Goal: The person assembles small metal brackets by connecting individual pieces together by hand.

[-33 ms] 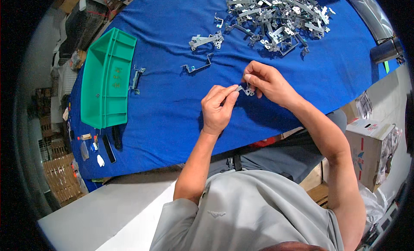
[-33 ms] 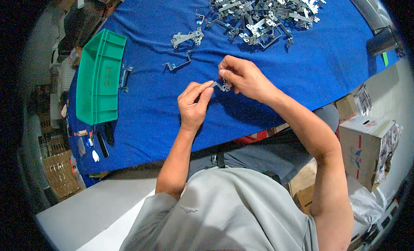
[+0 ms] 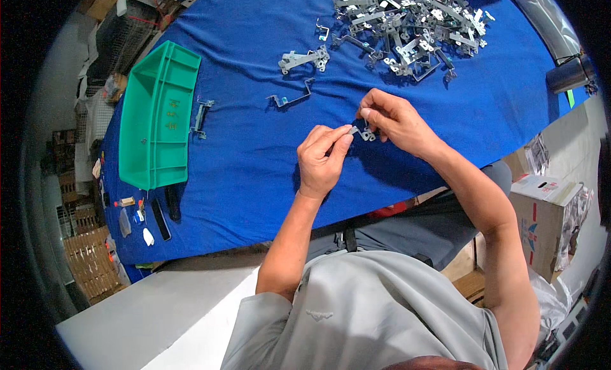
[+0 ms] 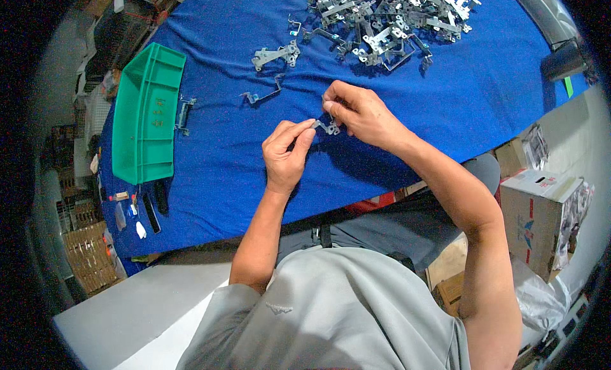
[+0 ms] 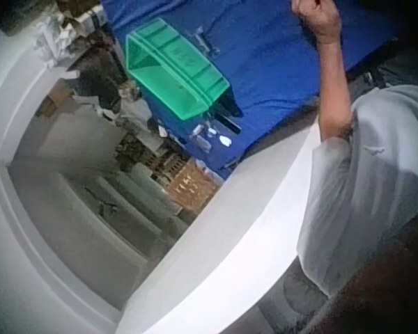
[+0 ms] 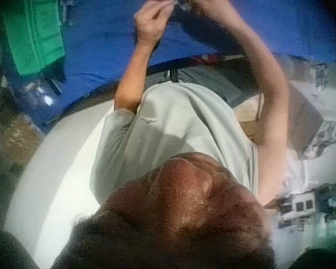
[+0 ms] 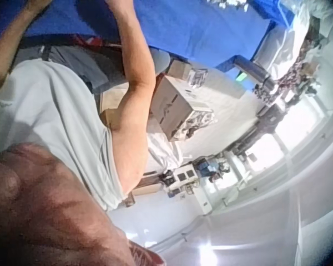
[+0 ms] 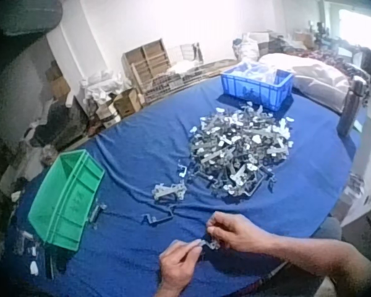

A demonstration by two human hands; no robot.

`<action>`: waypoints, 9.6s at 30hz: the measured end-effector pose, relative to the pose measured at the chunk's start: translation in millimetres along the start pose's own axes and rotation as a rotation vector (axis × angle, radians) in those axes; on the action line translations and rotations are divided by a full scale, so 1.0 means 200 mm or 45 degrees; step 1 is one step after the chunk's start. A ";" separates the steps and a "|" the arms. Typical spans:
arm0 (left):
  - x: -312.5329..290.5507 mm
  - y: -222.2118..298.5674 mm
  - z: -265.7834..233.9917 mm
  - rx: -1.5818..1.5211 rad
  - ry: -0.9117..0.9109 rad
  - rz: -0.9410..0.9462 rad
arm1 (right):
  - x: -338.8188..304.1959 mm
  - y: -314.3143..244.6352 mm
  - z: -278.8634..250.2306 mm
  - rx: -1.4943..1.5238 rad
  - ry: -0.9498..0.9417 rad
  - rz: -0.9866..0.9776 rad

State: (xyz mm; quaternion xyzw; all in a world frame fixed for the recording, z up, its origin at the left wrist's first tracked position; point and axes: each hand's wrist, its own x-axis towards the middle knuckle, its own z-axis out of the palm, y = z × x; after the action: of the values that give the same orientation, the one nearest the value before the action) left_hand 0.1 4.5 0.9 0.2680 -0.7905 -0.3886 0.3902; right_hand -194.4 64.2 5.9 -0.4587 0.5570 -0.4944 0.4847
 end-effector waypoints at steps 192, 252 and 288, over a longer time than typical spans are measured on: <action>-0.01 -0.03 0.01 0.140 0.238 -0.154 | -0.02 -0.01 -0.01 -0.136 -0.193 0.110; -0.01 -0.03 0.01 0.133 0.275 -0.186 | -0.02 -0.06 0.00 -0.109 -0.169 0.156; 0.00 -0.03 0.01 0.137 0.268 -0.143 | -0.02 -0.05 0.00 -0.115 -0.221 0.169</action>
State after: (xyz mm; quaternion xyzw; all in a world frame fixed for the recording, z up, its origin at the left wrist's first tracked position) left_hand -0.9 3.0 -5.1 0.3719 -0.7485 -0.3365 0.4338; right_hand -194.2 67.5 17.2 -0.4832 0.5637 -0.3941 0.5417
